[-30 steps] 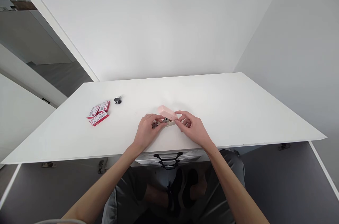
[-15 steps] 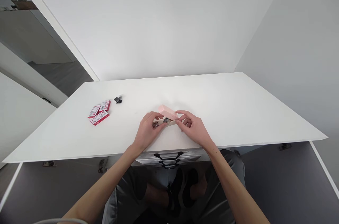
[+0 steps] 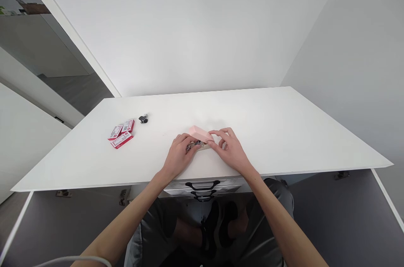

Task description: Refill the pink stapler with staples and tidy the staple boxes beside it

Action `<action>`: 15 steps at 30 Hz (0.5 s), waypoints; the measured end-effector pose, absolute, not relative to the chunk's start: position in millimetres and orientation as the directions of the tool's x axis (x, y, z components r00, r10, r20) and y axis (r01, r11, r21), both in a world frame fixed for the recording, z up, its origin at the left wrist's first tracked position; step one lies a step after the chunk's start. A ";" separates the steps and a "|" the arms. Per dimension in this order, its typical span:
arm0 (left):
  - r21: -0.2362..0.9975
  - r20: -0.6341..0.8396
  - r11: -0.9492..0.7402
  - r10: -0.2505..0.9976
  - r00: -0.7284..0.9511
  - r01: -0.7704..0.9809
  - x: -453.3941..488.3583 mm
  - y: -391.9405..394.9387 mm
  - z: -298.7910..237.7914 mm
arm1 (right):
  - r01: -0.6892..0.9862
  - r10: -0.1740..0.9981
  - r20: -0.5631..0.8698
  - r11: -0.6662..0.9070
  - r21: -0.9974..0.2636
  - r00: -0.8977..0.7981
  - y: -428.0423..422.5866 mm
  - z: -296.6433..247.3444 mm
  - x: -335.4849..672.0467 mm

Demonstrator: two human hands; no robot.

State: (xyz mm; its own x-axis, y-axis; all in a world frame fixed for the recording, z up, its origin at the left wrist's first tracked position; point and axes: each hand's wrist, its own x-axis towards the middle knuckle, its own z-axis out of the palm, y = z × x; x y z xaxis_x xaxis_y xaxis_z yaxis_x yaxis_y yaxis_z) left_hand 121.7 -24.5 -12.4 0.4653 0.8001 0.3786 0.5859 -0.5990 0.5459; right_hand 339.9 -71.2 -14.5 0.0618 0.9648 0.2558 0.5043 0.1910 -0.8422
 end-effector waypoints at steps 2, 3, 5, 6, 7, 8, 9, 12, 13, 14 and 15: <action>0.531 0.388 -0.611 0.791 0.473 0.587 120.4 -24.7 -13.1 | 0.519 0.963 0.270 0.217 -0.827 0.027 -68.7 -15.1 338.8; 0.526 0.390 -0.613 0.790 0.474 0.590 119.6 -24.8 -13.4 | 0.528 0.962 0.271 0.226 -0.819 0.009 -67.5 -15.0 338.1; 0.521 0.386 -0.608 0.794 0.470 0.599 117.7 -25.4 -14.1 | 0.544 0.965 0.260 0.229 -0.807 -0.021 -65.3 -14.7 337.0; 0.521 0.383 -0.603 0.798 0.465 0.605 116.7 -25.8 -14.3 | 0.551 0.967 0.254 0.226 -0.803 -0.027 -64.3 -14.7 336.6; 0.522 0.381 -0.597 0.802 0.459 0.609 115.6 -26.4 -14.5 | 0.557 0.968 0.250 0.223 -0.800 -0.029 -63.6 -15.0 336.4; 0.524 0.381 -0.592 0.806 0.453 0.612 114.7 -27.0 -14.7 | 0.563 0.968 0.251 0.223 -0.796 -0.030 -63.1 -15.5 336.4; 0.528 0.382 -0.588 0.809 0.447 0.613 113.9 -27.7 -14.7 | 0.567 0.967 0.254 0.226 -0.792 -0.030 -62.8 -16.1 336.5; 0.545 0.385 -0.576 0.817 0.428 0.610 112.2 -29.4 -14.4 | 0.576 0.964 0.264 0.229 -0.785 -0.022 -63.7 -18.0 337.0; 0.551 0.387 -0.573 0.819 0.423 0.607 111.9 -29.8 -14.1 | 0.577 0.965 0.263 0.225 -0.785 -0.018 -64.3 -18.3 337.1; 0.556 0.390 -0.572 0.820 0.418 0.603 111.6 -30.2 -13.7 | 0.578 0.965 0.261 0.220 -0.786 -0.013 -65.0 -18.4 337.2; 0.560 0.393 -0.570 0.822 0.413 0.601 111.3 -30.4 -13.3 | 0.580 0.966 0.258 0.214 -0.786 -0.007 -65.7 -18.3 337.3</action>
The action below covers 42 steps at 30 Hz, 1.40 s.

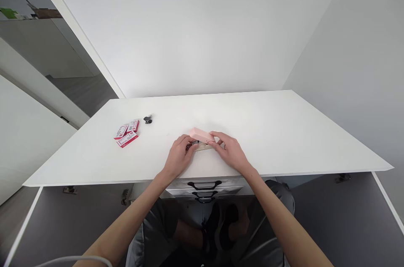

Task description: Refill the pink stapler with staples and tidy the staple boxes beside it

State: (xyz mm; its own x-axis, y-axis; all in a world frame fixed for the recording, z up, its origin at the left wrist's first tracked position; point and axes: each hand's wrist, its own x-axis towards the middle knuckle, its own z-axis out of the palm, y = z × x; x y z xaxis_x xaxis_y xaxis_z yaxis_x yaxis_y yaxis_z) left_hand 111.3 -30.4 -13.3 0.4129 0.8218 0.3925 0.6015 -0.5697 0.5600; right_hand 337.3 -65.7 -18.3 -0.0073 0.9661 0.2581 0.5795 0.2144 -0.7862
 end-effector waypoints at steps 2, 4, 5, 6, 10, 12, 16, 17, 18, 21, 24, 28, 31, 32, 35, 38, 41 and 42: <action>0.558 0.399 -0.567 0.823 0.403 0.606 110.9 -31.1 -12.1 | 0.582 0.967 0.254 0.210 -0.785 -0.006 -66.9 -17.7 337.2; 0.538 0.410 -0.571 0.820 0.399 0.620 110.5 -31.9 -10.8 | 0.584 0.967 0.255 0.214 -0.783 -0.012 -67.7 -17.0 337.1; 0.525 0.417 -0.576 0.816 0.400 0.627 110.4 -32.5 -10.1 | 0.584 0.966 0.256 0.218 -0.782 -0.018 -68.0 -16.8 337.1; 0.514 0.423 -0.580 0.812 0.402 0.632 110.3 -33.1 -9.5 | 0.585 0.966 0.257 0.221 -0.781 -0.023 -68.1 -16.7 337.1; 0.514 0.443 -0.586 0.807 0.391 0.626 110.0 -35.3 -7.9 | 0.585 0.965 0.261 0.224 -0.780 -0.023 -67.8 -17.5 337.3; 0.523 0.453 -0.588 0.805 0.384 0.616 108.8 -36.2 -8.0 | 0.587 0.965 0.263 0.228 -0.777 -0.027 -67.5 -17.7 337.1; 0.490 0.529 -0.637 0.760 0.378 0.595 102.7 -38.6 -7.2 | 0.597 0.960 0.277 0.241 -0.765 -0.033 -66.7 -16.9 335.8; 0.460 0.567 -0.659 0.734 0.374 0.595 100.9 -39.4 -5.8 | 0.600 0.959 0.281 0.243 -0.762 -0.031 -66.4 -16.8 335.5; 0.416 0.606 -0.685 0.699 0.379 0.598 99.1 -40.0 -3.7 | 0.603 0.958 0.286 0.245 -0.759 -0.029 -66.1 -17.0 335.2; 0.235 0.655 -0.773 0.574 0.492 0.589 94.9 -40.4 5.3 | 0.607 0.952 0.304 0.262 -0.750 -0.034 -64.7 -19.0 335.3; 0.103 0.592 -0.829 0.495 0.636 0.549 92.7 -37.8 12.9 | 0.604 0.949 0.313 0.267 -0.751 -0.031 -63.4 -22.1 335.7; 0.076 0.551 -0.835 0.491 0.675 0.545 90.4 -33.6 11.6 | 0.601 0.950 0.311 0.266 -0.754 -0.030 -63.8 -23.0 334.9; 0.105 0.548 -0.829 0.509 0.664 0.549 86.9 -32.7 4.9 | 0.611 0.951 0.308 0.262 -0.747 -0.031 -65.6 -20.7 333.6; 0.117 0.545 -0.831 0.512 0.664 0.544 85.4 -32.8 2.7 | 0.615 0.951 0.307 0.260 -0.744 -0.031 -66.3 -19.7 333.1; 0.154 0.538 -0.837 0.517 0.666 0.525 81.3 -33.9 -1.9 | 0.624 0.954 0.298 0.254 -0.739 -0.035 -68.3 -16.8 332.1; 0.186 0.535 -0.839 0.523 0.663 0.511 80.0 -35.0 -3.1 | 0.628 0.959 0.280 0.237 -0.742 -0.031 -69.8 -14.3 331.4; 0.194 0.524 -0.842 0.523 0.672 0.503 79.6 -35.4 -2.7 | 0.625 0.965 0.258 0.226 -0.747 -0.040 -70.5 -12.3 330.9; 0.191 0.520 -0.843 0.522 0.676 0.504 78.8 -35.2 -2.4 | 0.625 0.966 0.253 0.225 -0.748 -0.045 -70.7 -11.9 330.8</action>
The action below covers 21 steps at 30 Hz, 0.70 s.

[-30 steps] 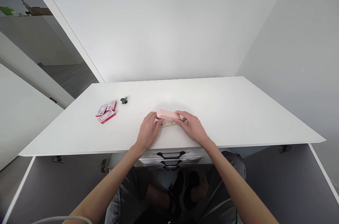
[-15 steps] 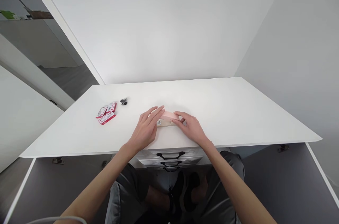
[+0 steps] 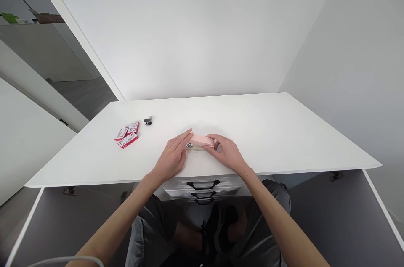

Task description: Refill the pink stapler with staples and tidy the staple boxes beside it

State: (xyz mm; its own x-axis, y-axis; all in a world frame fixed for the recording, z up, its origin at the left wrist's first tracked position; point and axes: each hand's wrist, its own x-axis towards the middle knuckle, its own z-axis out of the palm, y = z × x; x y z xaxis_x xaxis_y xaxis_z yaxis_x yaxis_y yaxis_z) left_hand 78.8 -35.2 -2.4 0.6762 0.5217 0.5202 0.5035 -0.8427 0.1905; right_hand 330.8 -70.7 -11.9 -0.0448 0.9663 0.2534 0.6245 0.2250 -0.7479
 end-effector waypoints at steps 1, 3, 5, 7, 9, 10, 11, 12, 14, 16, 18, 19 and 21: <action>0.184 0.519 -0.840 0.524 0.675 0.510 77.2 -34.7 -2.1 | 0.624 0.967 0.252 0.225 -0.748 -0.047 -70.8 -11.7 330.8; 0.170 0.533 -0.813 0.551 0.642 0.557 70.8 -32.5 -1.3 | 0.627 0.967 0.251 0.216 -0.749 -0.033 -71.0 -11.9 330.9; 0.164 0.569 -0.741 0.610 0.551 0.651 58.8 -28.4 -0.4 | 0.643 0.970 0.245 0.181 -0.744 0.010 -71.3 -12.7 331.0; 0.176 0.606 -0.624 0.678 0.416 0.761 40.8 -23.4 0.6 | 0.674 0.968 0.240 0.126 -0.728 0.078 -71.4 -14.0 330.7; 0.198 0.617 -0.487 0.736 0.278 0.851 17.9 -18.8 1.6 | 0.704 0.957 0.248 0.074 -0.706 0.148 -71.1 -15.3 329.9; 0.207 0.608 -0.416 0.764 0.217 0.885 5.3 -16.9 1.9 | 0.714 0.950 0.255 0.054 -0.698 0.178 -70.7 -16.1 329.4; 0.216 0.593 -0.343 0.790 0.156 0.914 -7.6 -15.6 2.0 | 0.722 0.944 0.261 0.036 -0.691 0.203 -70.1 -16.8 328.7; 0.217 0.575 -0.286 0.810 0.115 0.933 -20.3 -14.8 1.8 | 0.726 0.938 0.263 0.020 -0.687 0.224 -69.4 -17.5 328.1; 0.222 0.513 -0.198 0.856 0.058 0.955 -43.3 -14.6 0.5 | 0.730 0.932 0.254 -0.015 -0.683 0.257 -67.6 -18.8 327.1; 0.229 0.430 -0.128 0.903 0.018 0.965 -60.7 -16.4 -2.0 | 0.729 0.932 0.235 -0.045 -0.683 0.277 -65.8 -19.5 326.4; 0.218 0.382 -0.116 0.924 0.025 0.969 -70.8 -20.0 -5.0 | 0.727 0.933 0.219 -0.060 -0.684 0.284 -64.7 -19.4 326.1; 0.206 0.384 -0.135 0.922 0.047 0.969 -72.9 -22.4 -6.4 | 0.725 0.936 0.212 -0.063 -0.686 0.282 -64.5 -19.0 325.9; 0.178 0.437 -0.212 0.892 0.116 0.961 -71.5 -27.9 -8.2 | 0.724 0.943 0.195 -0.065 -0.687 0.270 -64.6 -17.9 325.6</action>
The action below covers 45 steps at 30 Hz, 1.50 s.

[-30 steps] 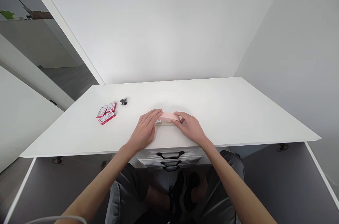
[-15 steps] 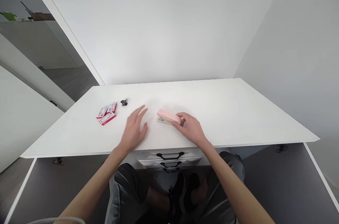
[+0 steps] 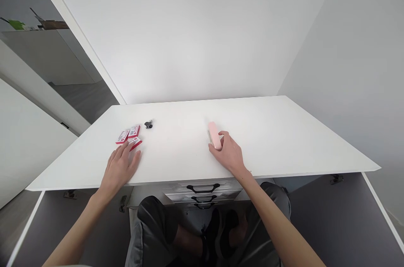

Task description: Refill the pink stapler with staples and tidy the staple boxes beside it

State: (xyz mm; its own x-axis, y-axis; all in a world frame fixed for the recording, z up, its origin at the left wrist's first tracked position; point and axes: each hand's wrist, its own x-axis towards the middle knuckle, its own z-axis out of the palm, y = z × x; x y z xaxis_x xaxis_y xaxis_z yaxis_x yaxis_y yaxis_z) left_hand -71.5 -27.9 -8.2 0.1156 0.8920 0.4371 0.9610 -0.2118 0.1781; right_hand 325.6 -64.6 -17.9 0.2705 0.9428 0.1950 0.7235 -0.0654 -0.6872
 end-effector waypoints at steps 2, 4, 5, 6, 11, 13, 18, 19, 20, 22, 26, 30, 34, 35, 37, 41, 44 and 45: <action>0.151 0.502 -0.310 0.842 0.198 0.939 -63.4 -33.8 -8.1 | 0.724 0.949 0.184 -0.062 -0.687 0.256 -65.1 -17.1 325.4; 0.136 0.536 -0.398 0.800 0.270 0.907 -49.8 -39.0 -6.3 | 0.727 0.952 0.187 -0.051 -0.684 0.243 -65.5 -16.8 325.3; 0.134 0.535 -0.432 0.789 0.302 0.892 -41.5 -41.0 -5.1 | 0.730 0.952 0.192 -0.044 -0.682 0.237 -65.6 -16.9 325.3; 0.135 0.525 -0.460 0.784 0.331 0.877 -32.5 -42.7 -3.7 | 0.732 0.952 0.197 -0.038 -0.680 0.233 -65.7 -17.0 325.3; 0.135 0.426 -0.591 0.759 0.492 0.795 15.5 -44.3 0.8 | 0.741 0.957 0.189 -0.037 -0.670 0.219 -65.9 -17.0 325.3; 0.136 0.402 -0.643 0.731 0.551 0.754 32.3 -43.3 1.0 | 0.744 0.962 0.183 -0.030 -0.667 0.203 -66.0 -16.5 324.9; 0.165 0.382 -0.732 0.665 0.642 0.660 64.7 -39.4 -1.5 | 0.780 0.961 0.235 0.036 -0.625 0.144 -66.2 -16.9 323.1; 0.171 0.377 -0.746 0.653 0.657 0.644 70.3 -37.6 -2.3 | 0.792 0.959 0.250 0.049 -0.609 0.132 -66.1 -17.4 322.8; 0.176 0.372 -0.759 0.641 0.672 0.627 75.8 -35.4 -3.2 | 0.803 0.958 0.261 0.062 -0.592 0.119 -65.9 -17.9 322.6; 0.186 0.360 -0.781 0.618 0.699 0.596 86.4 -29.8 -5.0 | 0.819 0.958 0.273 0.084 -0.568 0.092 -65.6 -18.9 322.3; 0.198 0.333 -0.809 0.587 0.738 0.553 101.5 -19.4 -9.1 | 0.819 0.958 0.278 0.108 -0.563 0.066 -65.7 -19.6 321.6; 0.235 0.358 -0.815 0.579 0.733 0.529 104.0 -16.3 -13.2 | 0.803 0.962 0.266 0.112 -0.585 0.059 -66.3 -18.5 321.1; 0.276 0.372 -0.813 0.582 0.723 0.512 101.8 -16.4 -14.8 | 0.792 0.963 0.264 0.117 -0.599 0.058 -65.6 -18.2 321.3; 0.286 0.375 -0.810 0.586 0.718 0.512 101.6 -16.4 -14.8 | 0.791 0.964 0.261 0.116 -0.601 0.057 -65.4 -18.2 321.3; 0.301 0.376 -0.803 0.596 0.709 0.515 101.8 -16.3 -14.4 | 0.786 0.966 0.251 0.111 -0.608 0.058 -65.0 -18.2 321.1; 0.301 0.369 -0.799 0.601 0.709 0.521 102.9 -15.8 -13.8 | 0.774 0.968 0.242 0.100 -0.626 0.070 -65.0 -17.7 320.6; 0.284 0.368 -0.809 0.588 0.720 0.515 103.5 -14.8 -14.2 | 0.770 0.966 0.248 0.099 -0.630 0.079 -64.4 -17.8 320.6; 0.279 0.366 -0.812 0.584 0.725 0.513 103.6 -14.4 -14.5 | 0.772 0.965 0.248 0.097 -0.629 0.081 -64.1 -18.0 320.7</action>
State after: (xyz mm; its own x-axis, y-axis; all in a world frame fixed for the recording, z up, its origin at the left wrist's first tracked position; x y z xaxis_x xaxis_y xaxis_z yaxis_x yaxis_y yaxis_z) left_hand 103.6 -14.4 -14.5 0.7249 0.5836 0.3659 0.5128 -0.8119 0.2791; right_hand 320.7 -64.1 -18.0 0.0810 0.9653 0.2483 0.7716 0.0970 -0.6286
